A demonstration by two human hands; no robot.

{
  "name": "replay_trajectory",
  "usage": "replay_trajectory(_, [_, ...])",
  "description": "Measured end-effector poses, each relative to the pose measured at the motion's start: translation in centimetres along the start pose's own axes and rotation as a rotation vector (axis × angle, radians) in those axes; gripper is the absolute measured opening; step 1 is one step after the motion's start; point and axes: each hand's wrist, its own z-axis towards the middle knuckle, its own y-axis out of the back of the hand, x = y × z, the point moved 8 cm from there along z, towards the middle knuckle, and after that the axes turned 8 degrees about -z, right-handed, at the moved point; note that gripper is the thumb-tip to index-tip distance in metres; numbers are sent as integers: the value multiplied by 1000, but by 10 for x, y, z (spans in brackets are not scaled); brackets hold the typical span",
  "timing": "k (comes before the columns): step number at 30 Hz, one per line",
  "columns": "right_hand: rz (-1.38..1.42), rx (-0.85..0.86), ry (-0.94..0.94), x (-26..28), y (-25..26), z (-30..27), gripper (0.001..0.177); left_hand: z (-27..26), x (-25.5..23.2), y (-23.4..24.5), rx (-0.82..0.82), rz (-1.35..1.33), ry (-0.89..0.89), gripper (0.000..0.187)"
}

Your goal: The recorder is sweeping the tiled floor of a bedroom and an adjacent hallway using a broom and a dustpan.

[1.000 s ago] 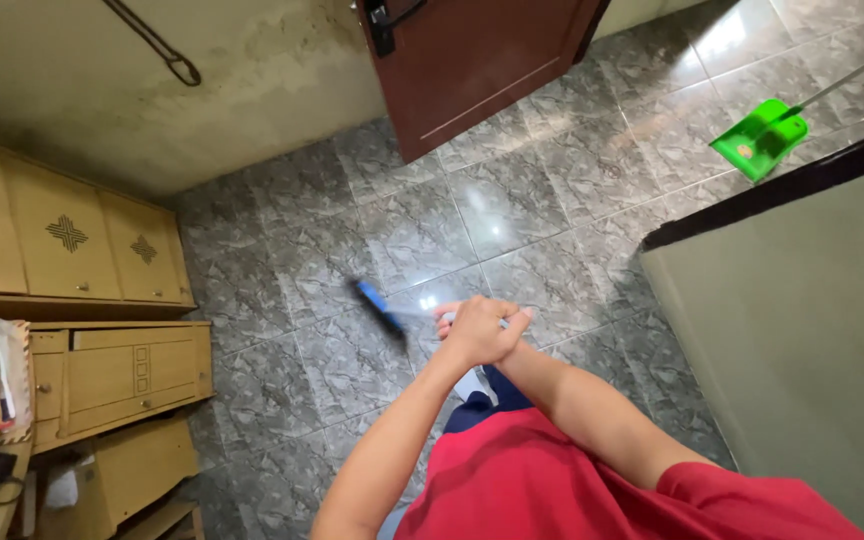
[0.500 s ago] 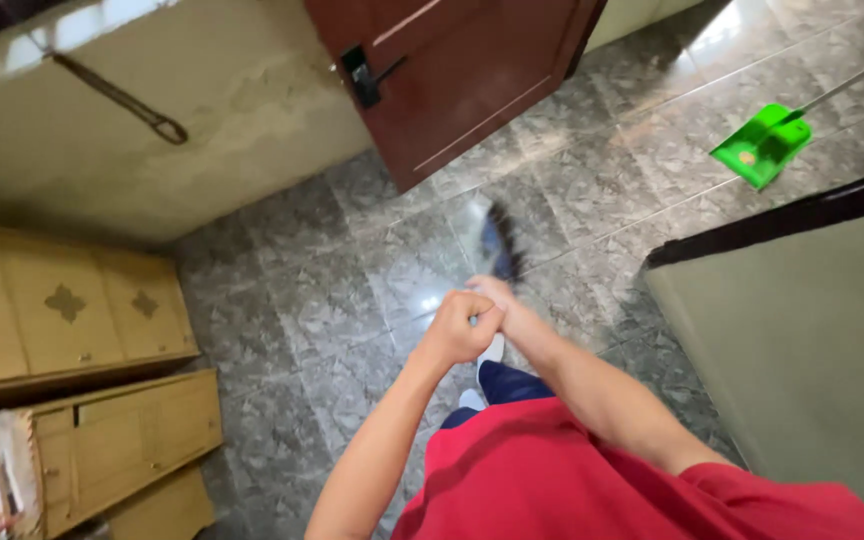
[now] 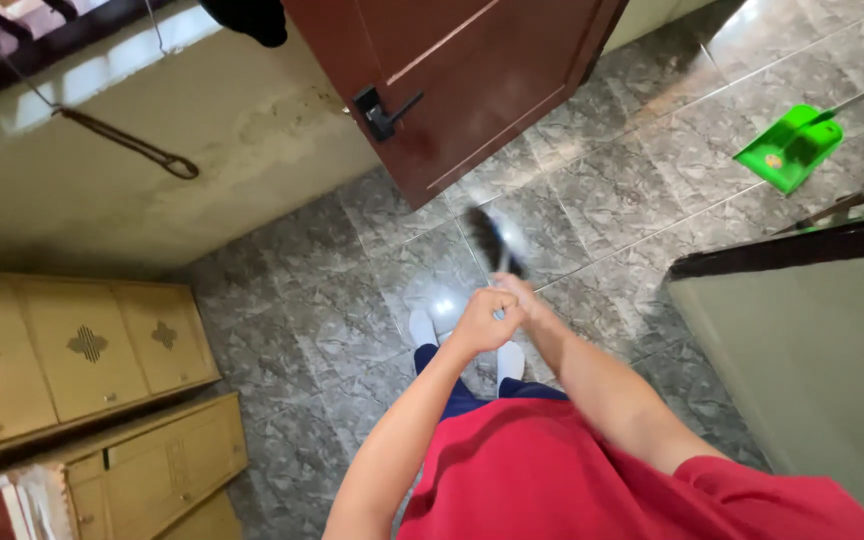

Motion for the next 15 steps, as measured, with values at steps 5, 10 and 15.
replay_trajectory(5, [-11, -392, -137, 69, -38, -30, 30, 23, 2, 55, 89, 39, 52, 26])
replay_trajectory(10, [173, -210, -3, 75, -105, -4, 26, 68, -75, 116, 253, 134, -59, 32])
replay_trajectory(15, [266, 320, 725, 197, -254, -107, 48, 98, -111, 141, 350, 201, -197, 35])
